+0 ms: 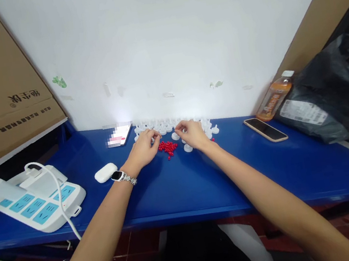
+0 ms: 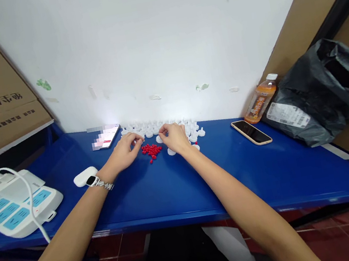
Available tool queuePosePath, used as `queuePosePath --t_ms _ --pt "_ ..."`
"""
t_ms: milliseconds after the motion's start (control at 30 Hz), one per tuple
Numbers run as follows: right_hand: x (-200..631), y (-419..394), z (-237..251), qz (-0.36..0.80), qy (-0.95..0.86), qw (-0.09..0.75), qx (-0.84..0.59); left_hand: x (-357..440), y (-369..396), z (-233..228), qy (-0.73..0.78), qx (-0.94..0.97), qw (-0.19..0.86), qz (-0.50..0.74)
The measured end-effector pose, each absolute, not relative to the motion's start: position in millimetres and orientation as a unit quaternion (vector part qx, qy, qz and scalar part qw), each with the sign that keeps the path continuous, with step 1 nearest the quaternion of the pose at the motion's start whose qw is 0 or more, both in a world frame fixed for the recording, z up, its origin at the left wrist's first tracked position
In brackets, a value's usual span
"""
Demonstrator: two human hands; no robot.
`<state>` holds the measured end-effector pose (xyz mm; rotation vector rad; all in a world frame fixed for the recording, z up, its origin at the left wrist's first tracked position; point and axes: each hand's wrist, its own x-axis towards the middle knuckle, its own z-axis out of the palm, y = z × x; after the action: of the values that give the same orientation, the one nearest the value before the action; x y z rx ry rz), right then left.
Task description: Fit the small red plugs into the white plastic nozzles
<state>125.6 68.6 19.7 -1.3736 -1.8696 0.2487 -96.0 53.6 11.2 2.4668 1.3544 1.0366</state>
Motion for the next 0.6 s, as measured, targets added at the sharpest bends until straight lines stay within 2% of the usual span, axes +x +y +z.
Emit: queuePosePath --t_ms 133,333,600 --pt "124 71 15 0.060 -0.767 0.313 -0.557 -104 58 9 0.479 0.812 0.090 0.321" --pt "119 82 22 0.010 -0.776 0.271 -0.569 -105 56 9 0.499 0.807 0.132 0.288" --pt "80 131 29 0.006 -0.797 0.165 -0.581 -103 58 5 0.489 0.811 0.152 0.283"
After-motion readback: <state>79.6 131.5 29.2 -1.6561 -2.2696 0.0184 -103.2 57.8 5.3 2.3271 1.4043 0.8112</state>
